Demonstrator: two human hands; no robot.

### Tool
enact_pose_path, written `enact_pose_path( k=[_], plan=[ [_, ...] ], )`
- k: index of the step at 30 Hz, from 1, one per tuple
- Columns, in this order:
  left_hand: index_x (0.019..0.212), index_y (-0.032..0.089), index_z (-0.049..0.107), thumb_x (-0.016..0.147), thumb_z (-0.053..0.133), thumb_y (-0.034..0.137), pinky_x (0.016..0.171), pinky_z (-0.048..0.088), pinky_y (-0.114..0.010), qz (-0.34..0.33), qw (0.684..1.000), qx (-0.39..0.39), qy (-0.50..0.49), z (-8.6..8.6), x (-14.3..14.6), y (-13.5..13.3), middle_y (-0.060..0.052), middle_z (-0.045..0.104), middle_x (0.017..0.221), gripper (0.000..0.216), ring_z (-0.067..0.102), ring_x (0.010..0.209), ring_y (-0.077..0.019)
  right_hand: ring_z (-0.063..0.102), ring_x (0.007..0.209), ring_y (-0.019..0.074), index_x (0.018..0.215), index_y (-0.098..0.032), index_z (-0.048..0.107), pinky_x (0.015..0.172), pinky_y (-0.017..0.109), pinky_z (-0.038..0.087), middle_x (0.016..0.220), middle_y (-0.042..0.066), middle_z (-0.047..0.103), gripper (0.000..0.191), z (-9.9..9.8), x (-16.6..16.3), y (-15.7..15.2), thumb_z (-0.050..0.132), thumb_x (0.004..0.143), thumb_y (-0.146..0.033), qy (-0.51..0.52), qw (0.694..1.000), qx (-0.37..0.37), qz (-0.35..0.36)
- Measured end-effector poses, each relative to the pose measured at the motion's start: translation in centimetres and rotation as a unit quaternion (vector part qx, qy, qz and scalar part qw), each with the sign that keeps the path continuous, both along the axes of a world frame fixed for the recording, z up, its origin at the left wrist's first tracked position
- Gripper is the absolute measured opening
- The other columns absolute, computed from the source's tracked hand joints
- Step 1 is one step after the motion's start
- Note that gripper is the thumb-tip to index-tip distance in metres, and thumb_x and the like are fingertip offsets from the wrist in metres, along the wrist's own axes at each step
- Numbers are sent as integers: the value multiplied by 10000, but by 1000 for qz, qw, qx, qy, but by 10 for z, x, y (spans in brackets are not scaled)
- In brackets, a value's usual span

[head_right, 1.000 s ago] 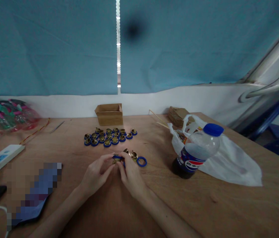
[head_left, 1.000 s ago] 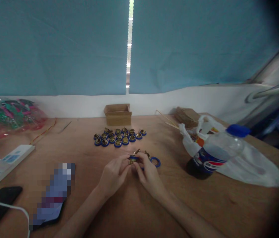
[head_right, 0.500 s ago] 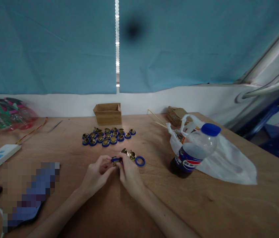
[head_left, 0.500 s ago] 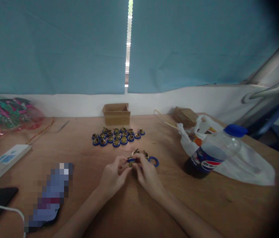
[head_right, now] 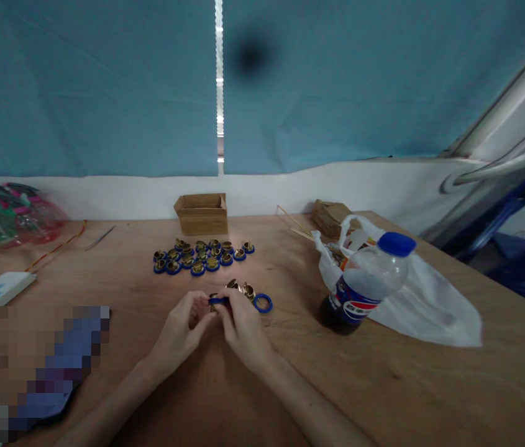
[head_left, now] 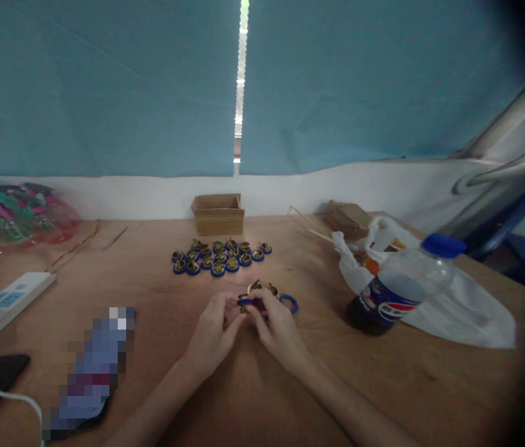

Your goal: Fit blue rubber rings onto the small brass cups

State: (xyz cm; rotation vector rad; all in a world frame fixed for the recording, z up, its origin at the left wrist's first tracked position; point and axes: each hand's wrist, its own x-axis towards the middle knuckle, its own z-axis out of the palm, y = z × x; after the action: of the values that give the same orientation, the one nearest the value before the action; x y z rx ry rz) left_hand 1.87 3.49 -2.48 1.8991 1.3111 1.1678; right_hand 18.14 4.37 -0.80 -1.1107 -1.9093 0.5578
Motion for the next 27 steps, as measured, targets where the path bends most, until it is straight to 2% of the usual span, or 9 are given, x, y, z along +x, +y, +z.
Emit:
enact_pose_path(
  k=[4,9,18,27],
  plan=[
    [985,201,505,845,555,157,728,512,-308,-17,999,-14,-40,1,1,2,-39,613,906,156,611,813,-176,628,855,200,1029,-208,521,759,341,535,954,63,633,110,0,-1,-1,497,921,-204,10,1000,-9,-6],
    [986,209,489,836,547,148,695,507,-288,-8,998,-12,-58,3,1,2,-26,591,901,171,598,780,-160,638,879,199,1068,-209,509,758,342,549,995,71,638,160,1,-2,-3,522,909,-202,34,999,-11,-4],
    [1020,213,495,840,533,121,815,507,-338,11,998,47,-44,4,0,3,-47,578,984,206,598,908,-185,664,811,178,1042,-211,508,714,306,559,957,56,655,148,-1,0,-2,550,901,-229,63,998,-7,-3],
    [964,204,513,853,563,197,804,519,-332,-12,998,-22,-61,7,2,1,-45,659,934,122,657,886,-192,630,662,161,929,-213,554,617,280,512,802,13,662,62,1,1,1,582,885,-248,16,999,12,-30]
  ],
)
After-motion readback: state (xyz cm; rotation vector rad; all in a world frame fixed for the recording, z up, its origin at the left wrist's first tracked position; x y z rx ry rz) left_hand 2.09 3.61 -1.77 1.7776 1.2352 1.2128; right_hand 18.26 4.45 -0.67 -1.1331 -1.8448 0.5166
